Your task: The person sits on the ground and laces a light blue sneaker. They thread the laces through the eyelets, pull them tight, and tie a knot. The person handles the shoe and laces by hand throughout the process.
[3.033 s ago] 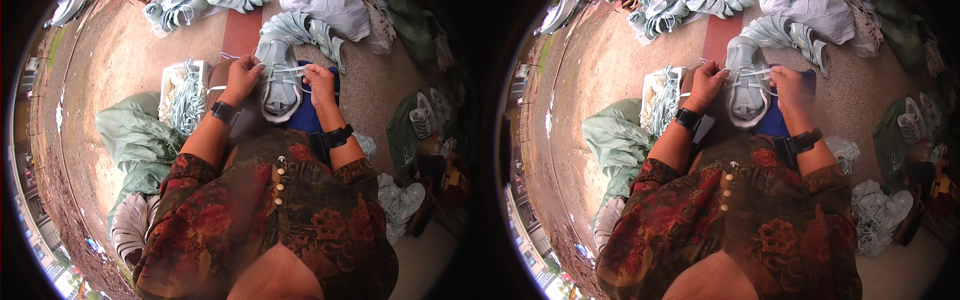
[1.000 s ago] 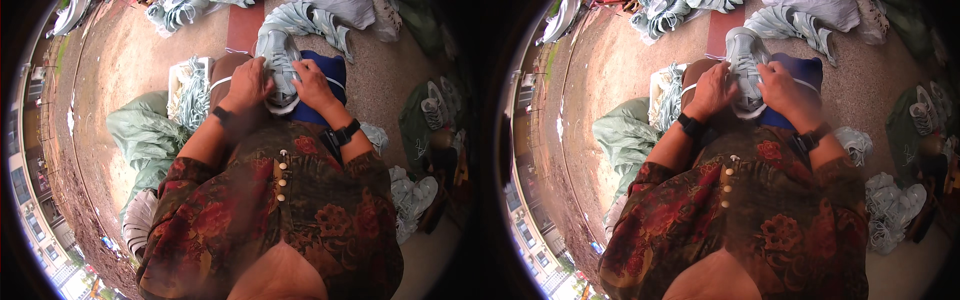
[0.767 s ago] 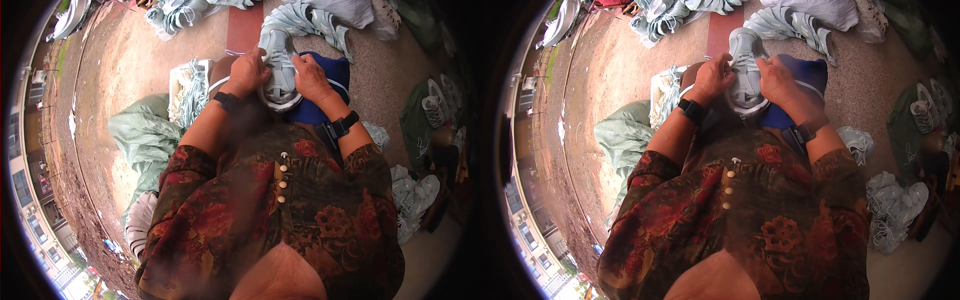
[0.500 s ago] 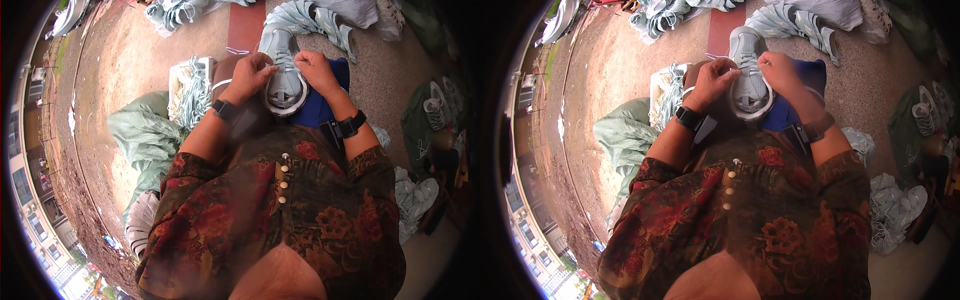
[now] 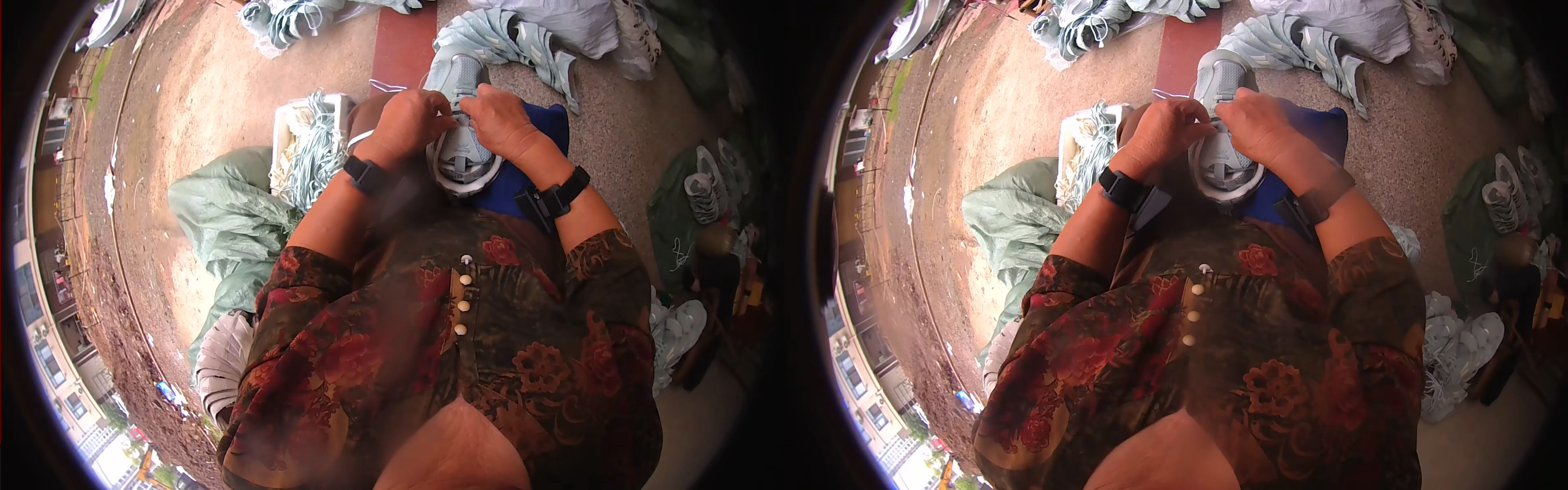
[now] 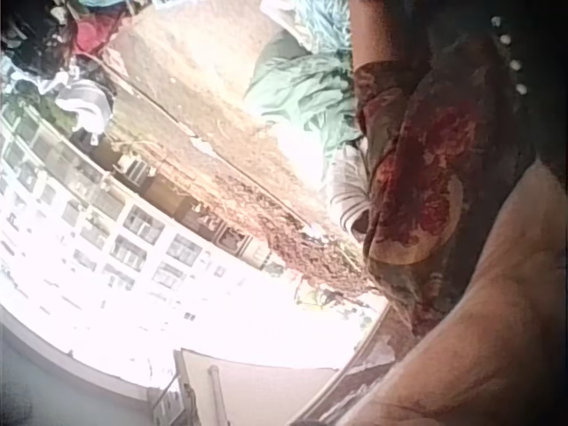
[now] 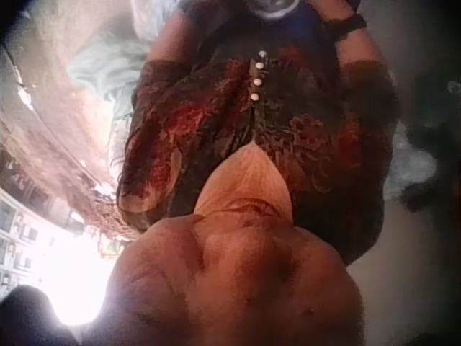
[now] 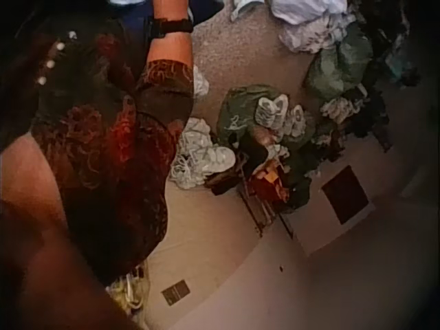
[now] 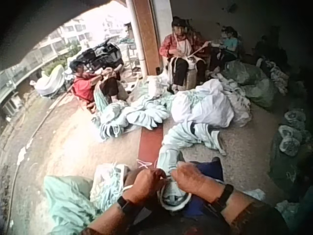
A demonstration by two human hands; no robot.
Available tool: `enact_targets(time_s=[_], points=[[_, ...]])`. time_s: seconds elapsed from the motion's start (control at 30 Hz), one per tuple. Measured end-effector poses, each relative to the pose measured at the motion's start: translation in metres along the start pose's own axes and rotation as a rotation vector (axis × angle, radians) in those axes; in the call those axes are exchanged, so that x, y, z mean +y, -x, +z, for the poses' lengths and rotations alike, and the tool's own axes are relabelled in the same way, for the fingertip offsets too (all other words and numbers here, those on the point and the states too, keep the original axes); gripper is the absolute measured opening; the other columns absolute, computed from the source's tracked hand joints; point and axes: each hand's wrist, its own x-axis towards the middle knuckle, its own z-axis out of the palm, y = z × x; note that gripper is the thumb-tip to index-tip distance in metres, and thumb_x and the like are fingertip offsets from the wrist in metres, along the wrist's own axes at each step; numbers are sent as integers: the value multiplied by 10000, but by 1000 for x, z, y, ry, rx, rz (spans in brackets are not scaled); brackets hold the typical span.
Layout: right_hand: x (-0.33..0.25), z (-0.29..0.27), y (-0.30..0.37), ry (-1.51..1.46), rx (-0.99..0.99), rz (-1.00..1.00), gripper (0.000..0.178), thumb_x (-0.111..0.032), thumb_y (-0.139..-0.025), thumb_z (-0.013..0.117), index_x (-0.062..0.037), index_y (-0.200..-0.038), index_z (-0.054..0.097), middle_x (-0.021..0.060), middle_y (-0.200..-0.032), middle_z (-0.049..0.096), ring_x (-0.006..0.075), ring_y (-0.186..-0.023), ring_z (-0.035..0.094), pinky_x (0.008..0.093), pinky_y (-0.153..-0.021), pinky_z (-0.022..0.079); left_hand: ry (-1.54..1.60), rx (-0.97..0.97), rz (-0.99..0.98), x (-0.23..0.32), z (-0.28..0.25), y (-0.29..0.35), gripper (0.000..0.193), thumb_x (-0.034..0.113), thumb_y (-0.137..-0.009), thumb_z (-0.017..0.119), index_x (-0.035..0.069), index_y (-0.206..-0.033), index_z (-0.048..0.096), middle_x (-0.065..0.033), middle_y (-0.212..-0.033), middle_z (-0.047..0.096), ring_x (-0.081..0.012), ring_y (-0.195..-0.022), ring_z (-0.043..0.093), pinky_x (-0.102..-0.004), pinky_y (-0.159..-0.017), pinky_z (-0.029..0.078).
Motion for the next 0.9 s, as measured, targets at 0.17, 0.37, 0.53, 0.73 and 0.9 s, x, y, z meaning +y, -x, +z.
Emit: enact_targets(time_s=[0.17,0.37,0.53,0.73,0.9], points=[[-2,10,4,-11,87,118,110,-59,-709,590,-74,-818,592,178,-770,584,357,-710,597,430,-671,485,32,-43,-1,-1,-3,-5,203,169,-715,679,-2,-817,639,-148,-694,631,-259,-643,619,-335,-602,481],[2,14,14,-347,213,349,100,-46,-712,562,-64,-802,523,185,-697,568,390,-704,573,469,-633,459,116,-124,-50,-9,-7,-5,267,200,-725,663,-36,-842,616,-170,-715,632,-260,-683,627,-334,-640,484],[5,17,12,-181,233,201,120,-42,-721,528,-71,-837,530,206,-700,579,403,-715,571,487,-644,449,131,-161,-92,-16,-3,-8,273,231,-734,664,-18,-839,626,-206,-765,637,-315,-770,635,-372,-684,489],[14,29,7,-572,323,390,100,-80,-746,555,-53,-842,570,155,-633,557,316,-612,574,423,-562,436,309,-182,-132,-19,-5,-12,317,272,-761,661,-38,-816,626,-118,-700,625,-168,-665,579,-313,-624,453],[26,4,3,-1296,-243,628,75,-68,-743,601,-27,-717,543,-43,-563,456,51,-501,436,240,-448,343,273,-186,-113,-27,-3,-13,252,227,-748,678,-22,-775,639,-109,-672,627,-146,-642,576,-299,-617,459]])
